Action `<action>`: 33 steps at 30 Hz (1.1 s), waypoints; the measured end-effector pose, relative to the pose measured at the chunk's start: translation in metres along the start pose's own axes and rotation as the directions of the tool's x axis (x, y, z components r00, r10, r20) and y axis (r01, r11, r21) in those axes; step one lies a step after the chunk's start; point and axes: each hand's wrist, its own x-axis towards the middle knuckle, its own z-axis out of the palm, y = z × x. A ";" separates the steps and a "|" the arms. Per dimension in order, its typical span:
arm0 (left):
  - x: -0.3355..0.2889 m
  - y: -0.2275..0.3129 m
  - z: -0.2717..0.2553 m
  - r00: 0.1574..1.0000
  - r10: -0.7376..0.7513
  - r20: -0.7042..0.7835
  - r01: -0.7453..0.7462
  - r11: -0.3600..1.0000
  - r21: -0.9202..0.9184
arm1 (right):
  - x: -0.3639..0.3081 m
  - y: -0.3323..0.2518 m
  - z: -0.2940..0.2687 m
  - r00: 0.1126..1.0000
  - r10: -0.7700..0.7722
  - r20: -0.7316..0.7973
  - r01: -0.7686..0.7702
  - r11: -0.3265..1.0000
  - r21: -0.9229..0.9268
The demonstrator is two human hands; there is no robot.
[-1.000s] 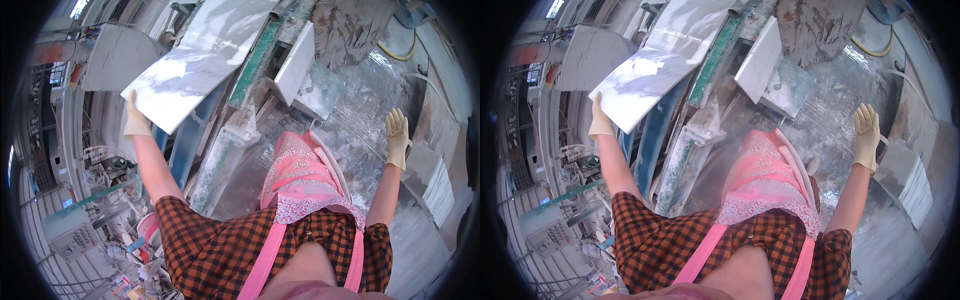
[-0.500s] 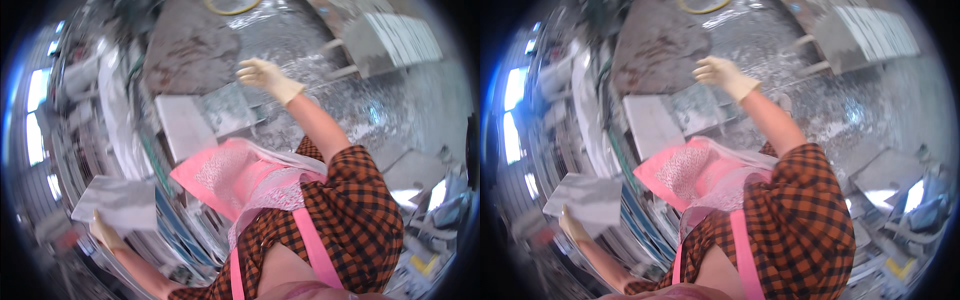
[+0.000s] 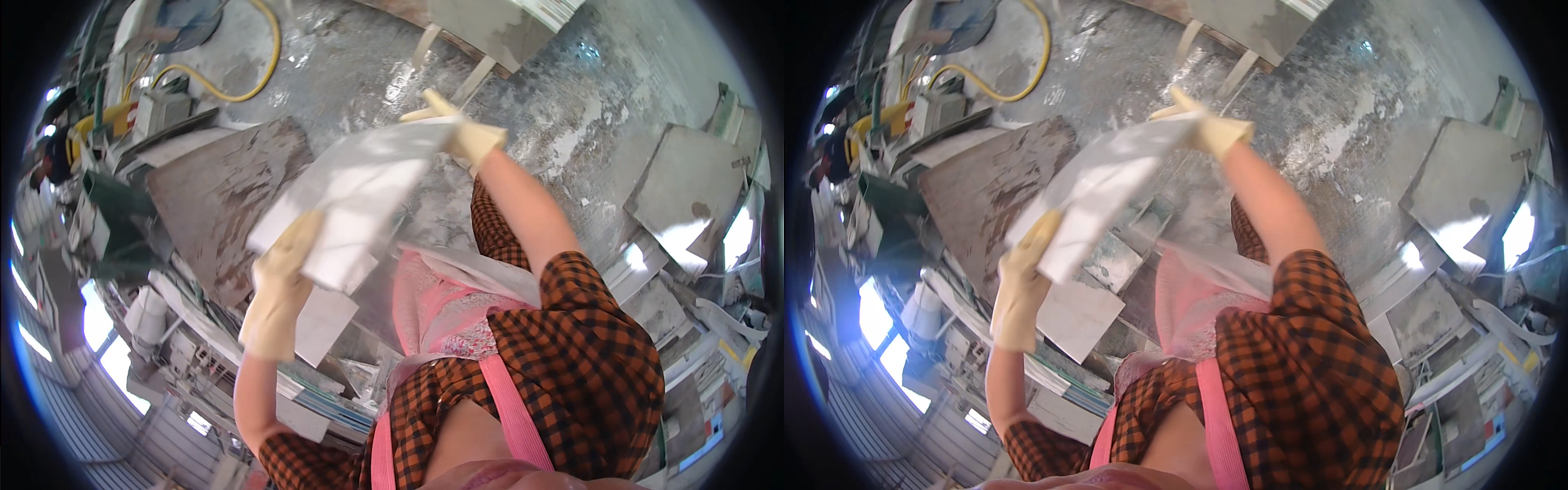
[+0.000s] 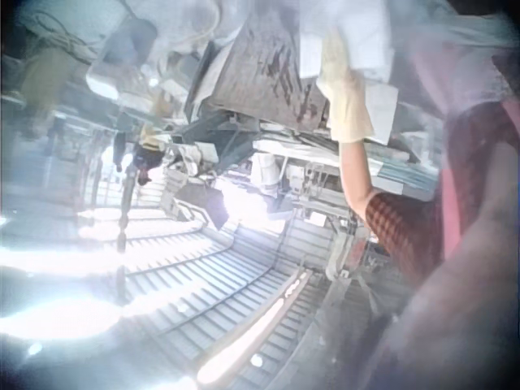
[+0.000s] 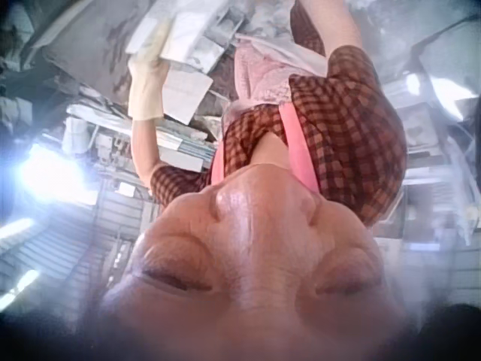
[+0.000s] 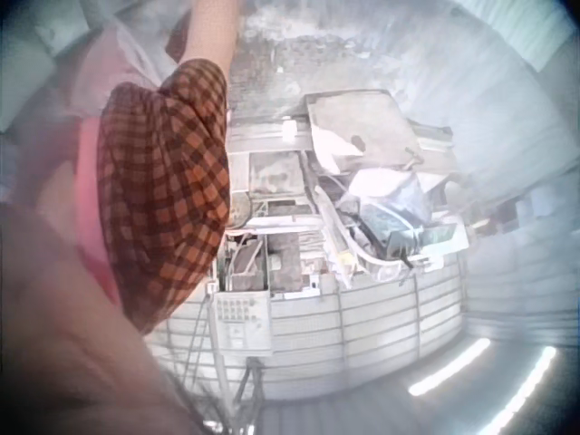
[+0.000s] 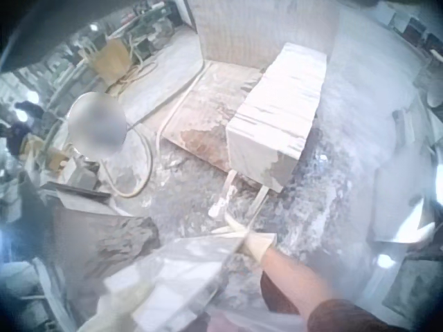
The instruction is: The person repeatedly picks up white rectangular tiles from a conveyor and stacks them on a wooden pallet. They handle the tiles one at a time, aligning them into a growing stack throughout the clip.
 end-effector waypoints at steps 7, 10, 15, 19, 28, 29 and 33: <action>0.230 0.003 0.075 0.943 -0.084 0.323 0.237 0.850 -0.470 | -0.099 -0.049 -0.146 0.978 -0.150 -0.147 0.182 0.954 0.237; 0.312 -0.014 0.116 0.897 -0.317 0.307 0.434 0.514 -0.740 | -0.091 -0.034 -0.159 0.904 -0.326 -0.276 0.380 0.908 0.174; 0.402 -0.059 0.176 0.922 -0.309 0.233 0.267 0.073 -0.961 | -0.022 -0.024 -0.164 0.761 -0.384 -0.523 0.572 0.778 0.260; 0.445 -0.081 0.190 0.963 -0.202 0.176 0.160 -0.091 -0.983 | 0.024 -0.029 -0.161 0.724 -0.364 -0.586 0.640 0.672 0.373; 0.475 -0.082 0.187 0.977 -0.200 0.071 0.138 0.342 -0.930 | 0.053 -0.056 -0.172 0.702 -0.308 -0.642 0.632 0.685 0.361; 0.477 -0.082 0.185 0.969 -0.229 0.097 0.177 0.361 -0.915 | 0.054 -0.056 -0.176 0.707 -0.316 -0.633 0.636 0.677 0.372; 0.488 -0.074 0.185 0.952 -0.297 0.075 0.196 0.403 -0.894 | 0.062 -0.055 -0.193 0.699 -0.412 -0.585 0.640 0.725 0.254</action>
